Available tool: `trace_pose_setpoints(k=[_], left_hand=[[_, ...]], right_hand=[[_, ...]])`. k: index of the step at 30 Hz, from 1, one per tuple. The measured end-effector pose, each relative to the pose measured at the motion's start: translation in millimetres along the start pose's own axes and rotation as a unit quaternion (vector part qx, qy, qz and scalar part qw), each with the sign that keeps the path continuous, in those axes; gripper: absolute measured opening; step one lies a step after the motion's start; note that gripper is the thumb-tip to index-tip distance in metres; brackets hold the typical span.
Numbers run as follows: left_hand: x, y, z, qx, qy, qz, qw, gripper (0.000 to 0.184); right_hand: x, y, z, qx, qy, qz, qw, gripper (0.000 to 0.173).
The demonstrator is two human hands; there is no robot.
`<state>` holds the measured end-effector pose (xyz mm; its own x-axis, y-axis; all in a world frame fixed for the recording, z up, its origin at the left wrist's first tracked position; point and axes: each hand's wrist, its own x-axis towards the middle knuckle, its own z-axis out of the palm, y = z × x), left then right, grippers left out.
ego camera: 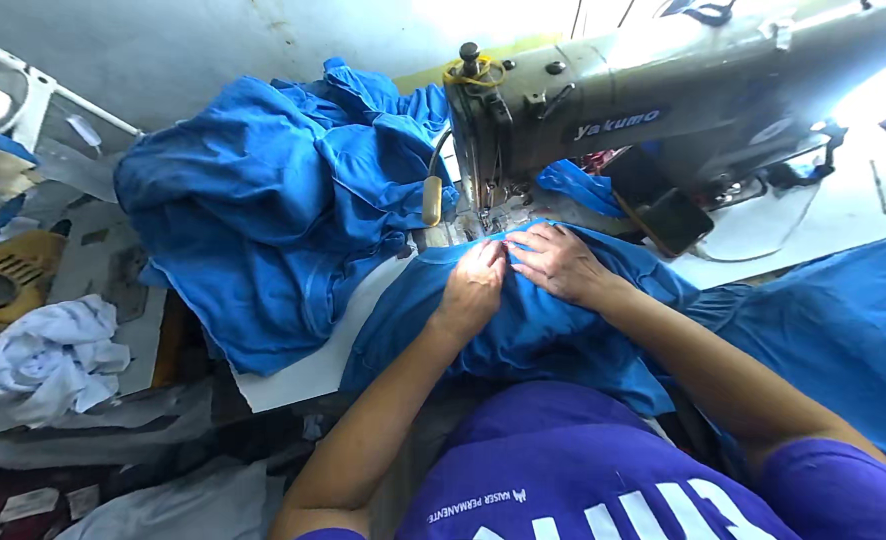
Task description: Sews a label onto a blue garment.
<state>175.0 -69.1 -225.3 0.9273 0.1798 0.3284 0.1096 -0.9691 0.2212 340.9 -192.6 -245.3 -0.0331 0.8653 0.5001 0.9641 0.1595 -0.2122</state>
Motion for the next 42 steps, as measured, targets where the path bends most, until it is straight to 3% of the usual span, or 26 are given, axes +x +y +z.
trace_pose_setpoints(k=[7,14,21,30,42], left_hand=[[-6.5,11.3,11.6,0.008,-0.019,-0.017,1.000,0.057],[-11.0,0.5,12.0,-0.019,-0.014,-0.002,1.000,0.055],[-12.6,-26.8,4.7,-0.035,-0.011,-0.011,0.999,0.055],[2.1,-57.0,1.9,-0.049,-0.020,0.034,0.998,0.057],[1.6,-57.8,2.0,-0.059,-0.016,0.038,0.997,0.057]], right_hand=[[-2.5,9.1,-1.9,0.054,-0.002,0.009,0.998,0.034],[-4.7,8.6,-10.6,0.045,-0.067,0.023,0.996,0.042],[19.2,6.9,7.5,0.042,-0.052,0.022,0.998,0.042],[33.3,11.0,16.9,-0.002,-0.022,0.042,0.999,0.042],[29.5,8.0,16.5,0.006,-0.005,0.050,0.999,0.039]])
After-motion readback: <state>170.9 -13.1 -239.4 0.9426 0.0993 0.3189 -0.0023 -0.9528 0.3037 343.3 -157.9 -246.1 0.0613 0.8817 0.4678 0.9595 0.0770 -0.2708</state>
